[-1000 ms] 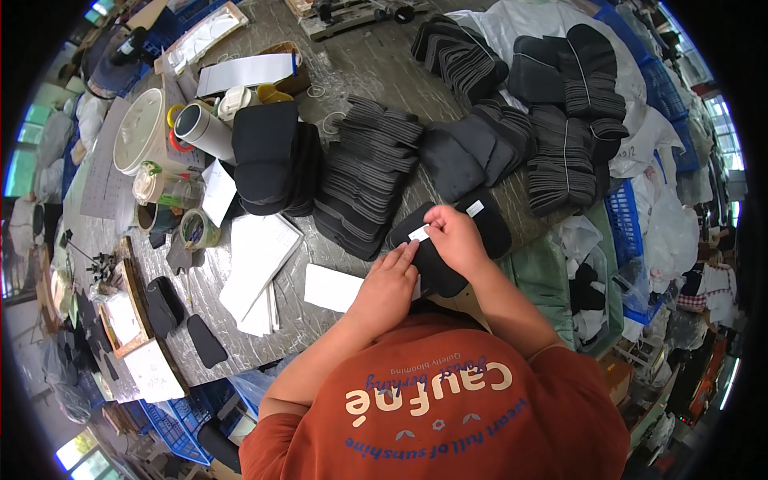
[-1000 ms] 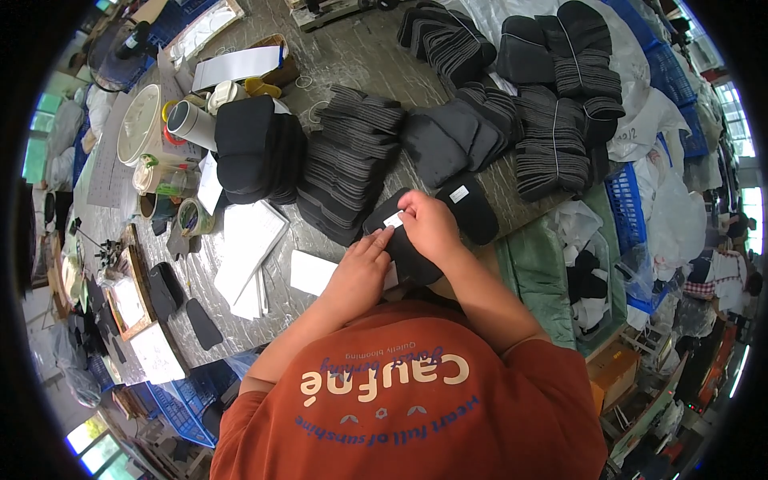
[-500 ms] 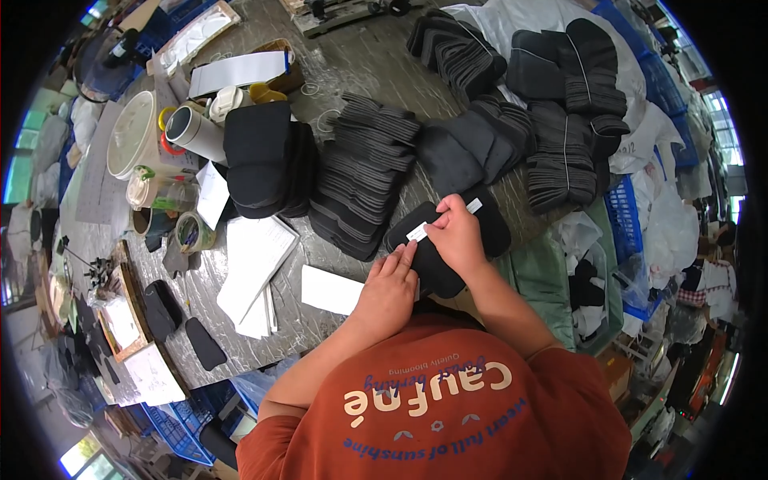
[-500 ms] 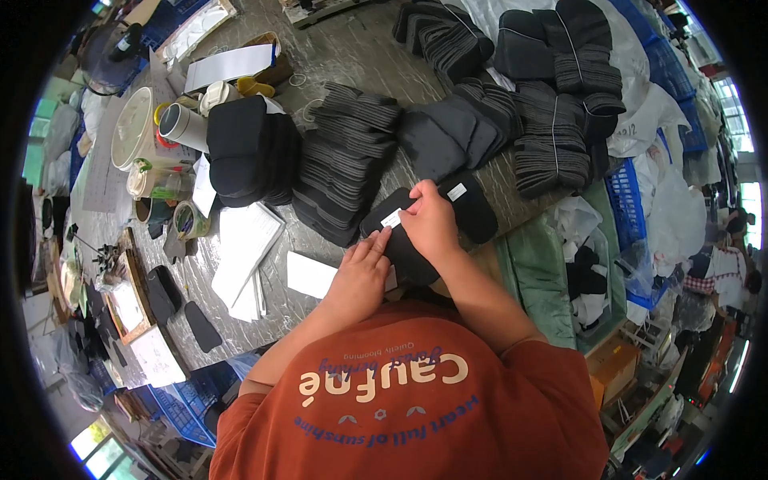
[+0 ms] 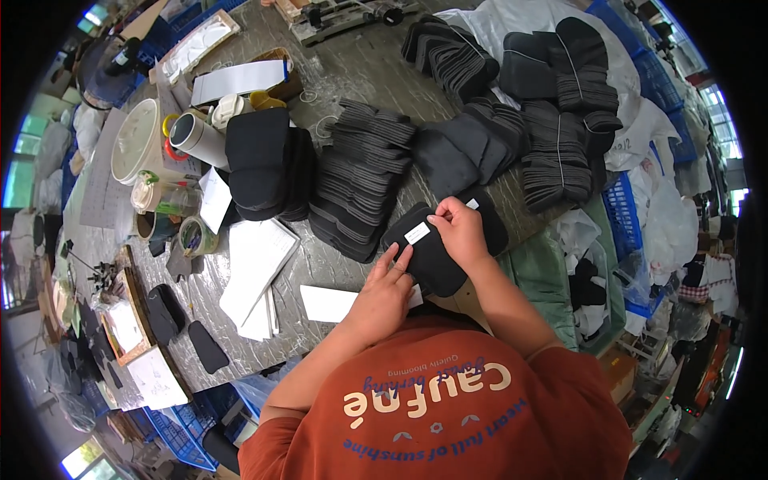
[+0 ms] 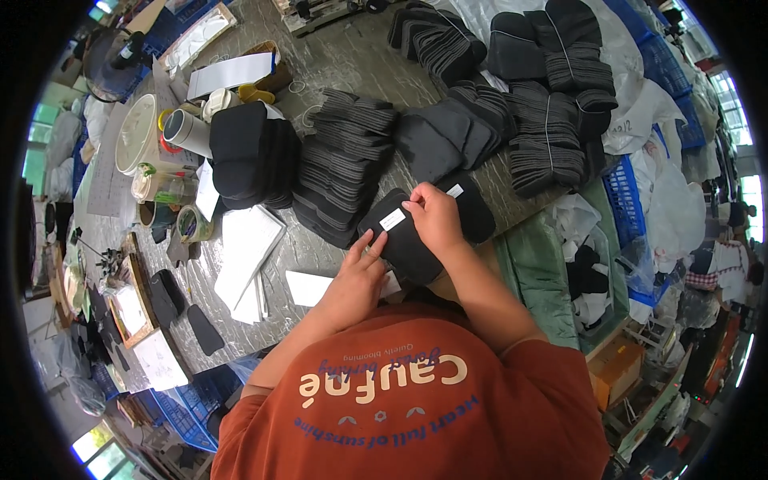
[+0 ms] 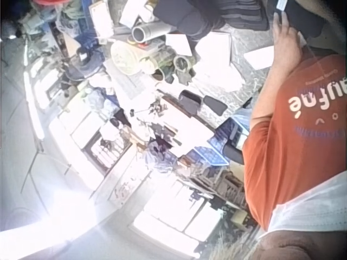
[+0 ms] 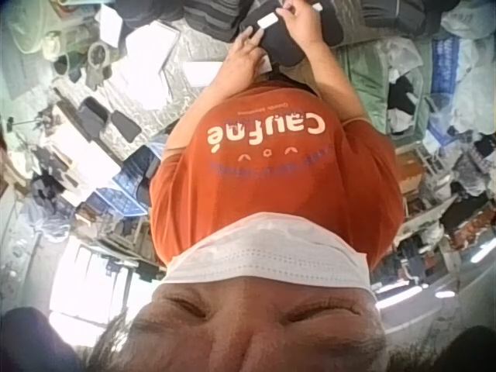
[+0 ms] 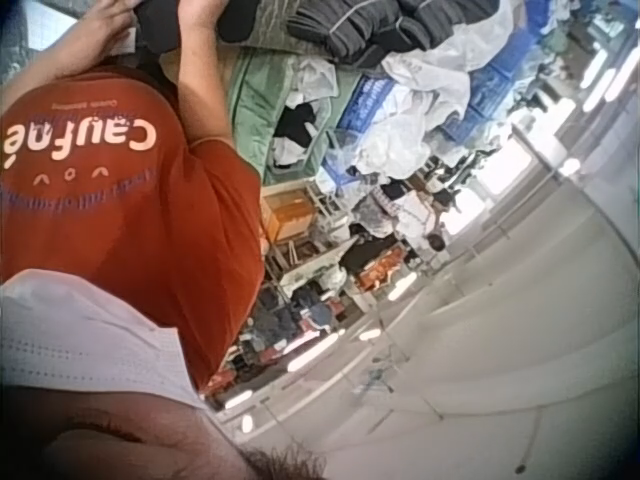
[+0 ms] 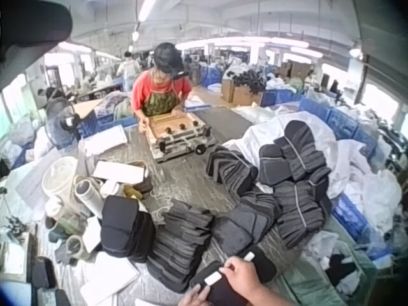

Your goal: Checking and stacking fabric shoe component pieces at a manufacturing station.

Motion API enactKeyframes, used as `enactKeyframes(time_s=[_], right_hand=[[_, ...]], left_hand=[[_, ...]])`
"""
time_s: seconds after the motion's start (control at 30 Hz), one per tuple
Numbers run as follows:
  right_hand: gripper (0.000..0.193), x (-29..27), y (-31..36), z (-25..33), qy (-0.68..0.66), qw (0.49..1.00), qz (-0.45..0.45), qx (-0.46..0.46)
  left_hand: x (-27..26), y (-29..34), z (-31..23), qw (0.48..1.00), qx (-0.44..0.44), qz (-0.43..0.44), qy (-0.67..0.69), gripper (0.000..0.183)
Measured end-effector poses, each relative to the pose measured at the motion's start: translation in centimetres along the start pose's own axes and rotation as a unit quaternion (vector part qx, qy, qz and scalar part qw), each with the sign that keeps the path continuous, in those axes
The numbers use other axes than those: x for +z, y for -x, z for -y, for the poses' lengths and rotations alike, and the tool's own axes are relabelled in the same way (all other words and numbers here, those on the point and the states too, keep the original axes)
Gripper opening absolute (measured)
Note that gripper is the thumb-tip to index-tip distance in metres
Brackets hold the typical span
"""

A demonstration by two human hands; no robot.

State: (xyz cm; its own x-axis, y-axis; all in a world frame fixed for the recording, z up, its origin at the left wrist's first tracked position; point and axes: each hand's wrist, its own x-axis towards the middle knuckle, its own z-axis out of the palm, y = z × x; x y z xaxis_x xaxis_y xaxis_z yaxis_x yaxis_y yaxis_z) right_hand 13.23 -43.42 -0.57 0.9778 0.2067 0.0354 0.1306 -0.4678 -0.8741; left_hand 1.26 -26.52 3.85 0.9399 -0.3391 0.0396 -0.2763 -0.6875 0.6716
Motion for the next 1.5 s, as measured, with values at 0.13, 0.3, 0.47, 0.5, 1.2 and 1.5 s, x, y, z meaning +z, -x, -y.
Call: enactKeyframes(time_s=[0.13,0.3,0.47,0.5,1.2,1.5], right_hand=[[0.015,-2.0,-1.1,-1.5,-0.098,0.992,0.041,0.07],[0.014,-6.6,-2.6,-3.7,0.077,0.993,-0.08,0.034],[0.022,-4.8,1.3,4.8,-0.043,0.99,0.135,-0.023],[0.022,-3.9,2.4,6.0,-0.152,0.963,0.222,0.008],[0.011,-0.8,5.5,6.4,-0.118,0.956,0.216,-0.158],[0.009,-1.7,3.6,6.7,-0.095,0.982,0.113,-0.12]], left_hand=[[0.2,0.2,0.2,1.0,-0.009,-0.002,0.029,0.009],[-0.1,0.0,0.5,0.997,-0.006,-0.039,0.063,0.009],[-1.1,0.0,0.9,0.967,-0.134,-0.14,0.164,0.016],[-1.4,-0.1,0.8,0.968,-0.13,-0.137,0.166,0.016],[-2.6,-0.3,0.3,0.8,-0.348,-0.086,0.481,0.014],[-1.7,0.0,1.3,0.922,-0.288,-0.124,0.227,0.014]])
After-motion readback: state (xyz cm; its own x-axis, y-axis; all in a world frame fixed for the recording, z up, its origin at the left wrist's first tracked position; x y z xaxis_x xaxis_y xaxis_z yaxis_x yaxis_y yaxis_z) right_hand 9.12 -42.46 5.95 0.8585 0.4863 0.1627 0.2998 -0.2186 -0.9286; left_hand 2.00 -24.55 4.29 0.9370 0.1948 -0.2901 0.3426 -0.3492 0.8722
